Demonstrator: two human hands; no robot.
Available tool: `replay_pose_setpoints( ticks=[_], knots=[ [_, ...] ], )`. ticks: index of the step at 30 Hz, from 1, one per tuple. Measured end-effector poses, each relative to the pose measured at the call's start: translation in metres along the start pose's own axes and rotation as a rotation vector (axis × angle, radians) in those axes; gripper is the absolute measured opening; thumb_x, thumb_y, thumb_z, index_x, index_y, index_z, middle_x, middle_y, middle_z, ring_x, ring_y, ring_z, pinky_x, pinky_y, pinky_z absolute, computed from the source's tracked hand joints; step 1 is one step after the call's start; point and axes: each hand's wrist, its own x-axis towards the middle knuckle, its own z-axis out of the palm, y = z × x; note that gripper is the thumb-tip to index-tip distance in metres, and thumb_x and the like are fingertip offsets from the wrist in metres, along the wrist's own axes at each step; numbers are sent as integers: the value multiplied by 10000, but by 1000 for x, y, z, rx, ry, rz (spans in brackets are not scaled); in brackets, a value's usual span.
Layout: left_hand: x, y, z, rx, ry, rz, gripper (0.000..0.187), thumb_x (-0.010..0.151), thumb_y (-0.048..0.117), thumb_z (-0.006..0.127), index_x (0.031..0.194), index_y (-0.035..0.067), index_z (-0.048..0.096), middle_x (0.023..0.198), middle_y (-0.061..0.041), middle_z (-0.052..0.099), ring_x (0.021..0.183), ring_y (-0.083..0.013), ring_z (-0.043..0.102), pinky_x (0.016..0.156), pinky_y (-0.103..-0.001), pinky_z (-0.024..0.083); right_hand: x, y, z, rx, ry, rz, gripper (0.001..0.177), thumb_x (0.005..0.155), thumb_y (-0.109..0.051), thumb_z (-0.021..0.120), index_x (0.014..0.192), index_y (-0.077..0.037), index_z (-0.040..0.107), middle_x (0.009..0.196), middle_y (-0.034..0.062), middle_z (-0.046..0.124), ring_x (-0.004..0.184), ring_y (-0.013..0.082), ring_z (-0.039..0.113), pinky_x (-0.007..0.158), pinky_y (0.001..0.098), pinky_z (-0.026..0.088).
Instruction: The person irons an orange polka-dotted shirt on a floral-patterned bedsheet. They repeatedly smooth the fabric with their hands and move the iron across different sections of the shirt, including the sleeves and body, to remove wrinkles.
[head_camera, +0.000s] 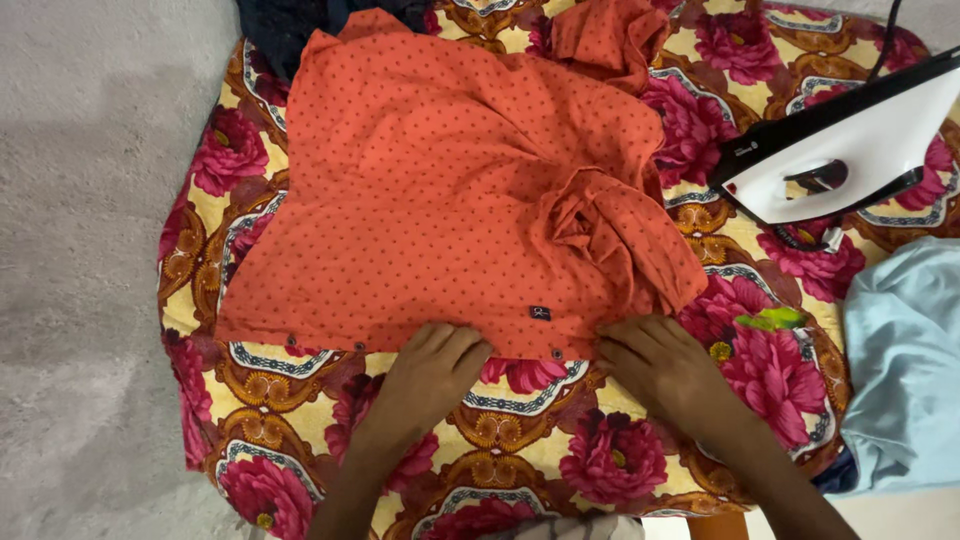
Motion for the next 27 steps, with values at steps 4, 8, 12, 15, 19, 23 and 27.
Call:
replay_pose_setpoints(
  ticks=[4,8,12,15,19,23,27],
  knots=[
    [0,-1,2,-20,34,0,302,795,116,717,1078,25,662,1069,-85,600,999,-273,606,906,-423,508,-3,3,0,3,-15,-46,277,762,-136,725,1027,-54,734,1183,111,675,1070,327,631,911,445,509],
    [0,-2,2,-148,51,28,244,803,125,738,1016,44,650,1022,-75,589,966,-272,605,902,-424,509,-5,8,-2,0,-43,-49,300,739,-126,710,1028,-48,730,1195,124,676,1093,332,633,930,453,509],
    [-1,-1,0,-143,24,23,228,806,130,735,999,46,647,1000,-77,575,954,-270,597,923,-426,507,-5,6,0,46,-22,-37,233,834,-183,721,1037,-71,715,1183,98,671,1074,301,632,917,438,502],
    [1,-1,1,-132,21,19,220,819,133,735,1003,46,653,997,-76,577,942,-267,592,907,-424,497,-6,8,-2,-17,-70,-61,292,787,-145,680,1059,-43,703,1206,124,668,1078,298,641,934,451,508],
    [-3,-1,4,-132,25,22,242,816,143,737,1019,39,655,1012,-79,580,950,-266,587,926,-432,500,-9,6,-2,-35,-65,-66,331,778,-130,665,1088,-17,697,1224,142,669,1072,295,652,903,432,511],
    [-3,0,6,-119,76,14,229,849,144,735,1039,39,662,1039,-85,580,971,-261,586,928,-438,506,-9,6,-1,-66,-62,-89,339,779,-131,667,1090,3,684,1222,152,669,1070,297,655,906,437,513],
    [-6,-1,4,-83,87,45,208,856,139,731,1026,38,666,1057,-89,583,986,-267,589,922,-440,514,-10,6,-2,-62,-5,-97,273,829,-126,691,1074,-6,672,1213,150,666,1080,301,645,927,447,510]
  ],
)
